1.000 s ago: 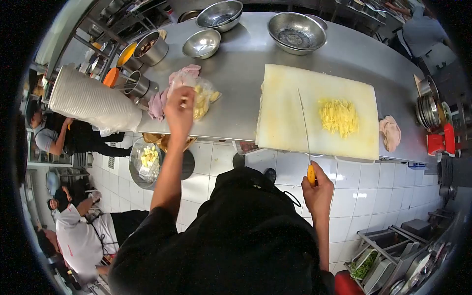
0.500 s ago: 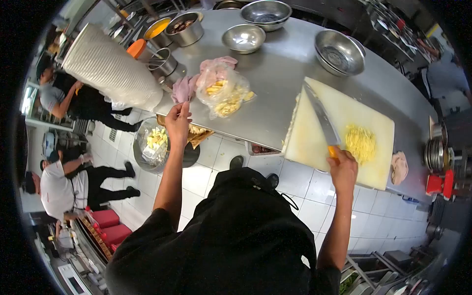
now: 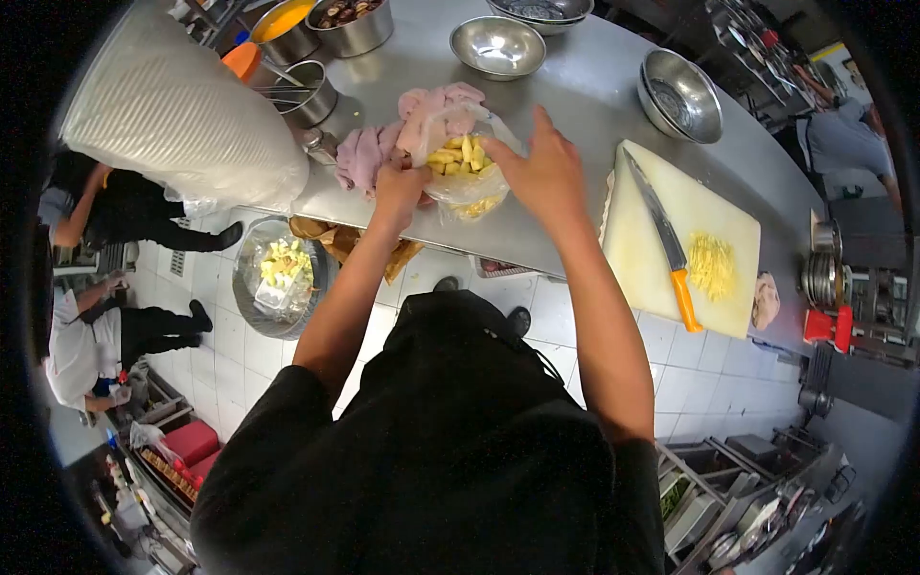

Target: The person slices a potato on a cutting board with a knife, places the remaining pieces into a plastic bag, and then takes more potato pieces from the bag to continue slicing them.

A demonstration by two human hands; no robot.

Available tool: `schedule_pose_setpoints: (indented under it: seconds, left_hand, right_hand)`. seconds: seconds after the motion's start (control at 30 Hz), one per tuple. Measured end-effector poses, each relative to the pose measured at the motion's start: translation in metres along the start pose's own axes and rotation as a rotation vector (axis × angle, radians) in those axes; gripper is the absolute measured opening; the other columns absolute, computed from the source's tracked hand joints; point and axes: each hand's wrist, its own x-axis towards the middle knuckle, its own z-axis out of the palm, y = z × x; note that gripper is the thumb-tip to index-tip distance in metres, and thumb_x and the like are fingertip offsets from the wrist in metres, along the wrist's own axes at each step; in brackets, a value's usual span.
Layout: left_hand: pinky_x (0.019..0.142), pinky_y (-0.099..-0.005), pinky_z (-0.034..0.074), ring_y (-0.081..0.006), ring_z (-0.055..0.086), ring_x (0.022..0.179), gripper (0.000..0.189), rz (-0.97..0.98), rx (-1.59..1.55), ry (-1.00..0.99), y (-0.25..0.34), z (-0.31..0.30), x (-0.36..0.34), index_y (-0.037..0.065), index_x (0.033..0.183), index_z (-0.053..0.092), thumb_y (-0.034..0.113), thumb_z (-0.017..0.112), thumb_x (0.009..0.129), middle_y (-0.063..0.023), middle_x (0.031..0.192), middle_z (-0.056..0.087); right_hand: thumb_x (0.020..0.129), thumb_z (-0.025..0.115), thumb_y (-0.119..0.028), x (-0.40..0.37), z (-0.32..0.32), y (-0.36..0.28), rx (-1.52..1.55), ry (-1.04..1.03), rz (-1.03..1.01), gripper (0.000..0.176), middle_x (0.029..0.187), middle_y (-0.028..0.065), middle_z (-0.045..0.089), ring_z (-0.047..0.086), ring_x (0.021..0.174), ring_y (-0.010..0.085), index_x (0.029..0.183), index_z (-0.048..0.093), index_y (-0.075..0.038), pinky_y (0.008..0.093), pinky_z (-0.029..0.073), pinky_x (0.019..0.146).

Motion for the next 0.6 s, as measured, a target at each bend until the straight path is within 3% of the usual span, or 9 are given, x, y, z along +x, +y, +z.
schedule_pose_setpoints:
  seconds: [0.07,0.17,0.3,0.37,0.5,0.6]
  left_hand:
    - [0.050,-0.0318,0.049,-0.0180,0.065,0.061,0.026,-0.045,-0.071,-0.018,0.003,0.006,0.012,-0.007,0.100,0.068,0.009,0.074,0.080,-0.0128,0.082,0.071]
    - [0.057,-0.0299,0.050,-0.0156,0.066,0.070,0.024,-0.032,-0.200,-0.161,0.044,0.026,0.006,-0.007,0.103,0.067,0.001,0.071,0.080,-0.0124,0.088,0.072]
    - [0.072,-0.0265,0.051,-0.0134,0.065,0.080,0.027,0.048,-0.246,-0.412,0.095,0.030,-0.026,-0.003,0.112,0.066,-0.001,0.065,0.084,-0.0078,0.094,0.071]
    - [0.071,-0.0267,0.052,-0.0132,0.065,0.080,0.030,0.070,-0.135,-0.338,0.086,0.019,-0.034,-0.001,0.116,0.066,0.000,0.067,0.086,-0.0070,0.098,0.070]
    - [0.073,-0.0275,0.052,-0.0128,0.064,0.089,0.037,-0.014,0.022,-0.273,0.044,-0.012,-0.028,0.002,0.124,0.065,0.004,0.071,0.088,-0.0064,0.106,0.068]
    - [0.075,-0.0328,0.055,-0.0198,0.066,0.093,0.037,0.361,0.270,-0.063,0.025,-0.020,-0.032,0.001,0.124,0.066,0.002,0.071,0.087,-0.0114,0.112,0.069]
  right_hand:
    - [0.086,0.077,-0.029,0.014,0.028,0.011,-0.124,0.009,0.023,0.065,0.104,0.0259,0.074,0.072,0.095,0.0404,0.140,0.058,0.003,0.0444,0.057,0.087]
    - [0.084,0.073,-0.015,0.021,0.030,0.040,-0.034,0.003,0.099,0.063,0.106,0.0245,0.074,0.072,0.090,0.0395,0.141,0.056,0.004,0.0426,0.057,0.084]
    - [0.085,0.070,-0.003,-0.001,0.002,0.046,0.320,0.059,0.332,0.061,0.098,0.0182,0.073,0.072,0.081,0.0268,0.143,0.052,0.005,0.0354,0.057,0.073]
    - [0.086,0.069,0.001,-0.018,-0.002,0.049,0.458,0.125,0.432,0.061,0.093,0.0139,0.072,0.069,0.077,0.0194,0.144,0.052,0.004,0.0307,0.056,0.067]
    - [0.087,0.067,0.003,-0.042,0.008,0.056,0.615,0.099,0.508,0.059,0.090,0.0101,0.070,0.067,0.075,0.0156,0.144,0.053,0.003,0.0279,0.055,0.066]
    - [0.086,0.070,0.000,-0.047,0.013,0.048,0.574,0.098,0.494,0.058,0.093,0.0114,0.070,0.067,0.078,0.0175,0.141,0.054,0.004,0.0302,0.055,0.070]
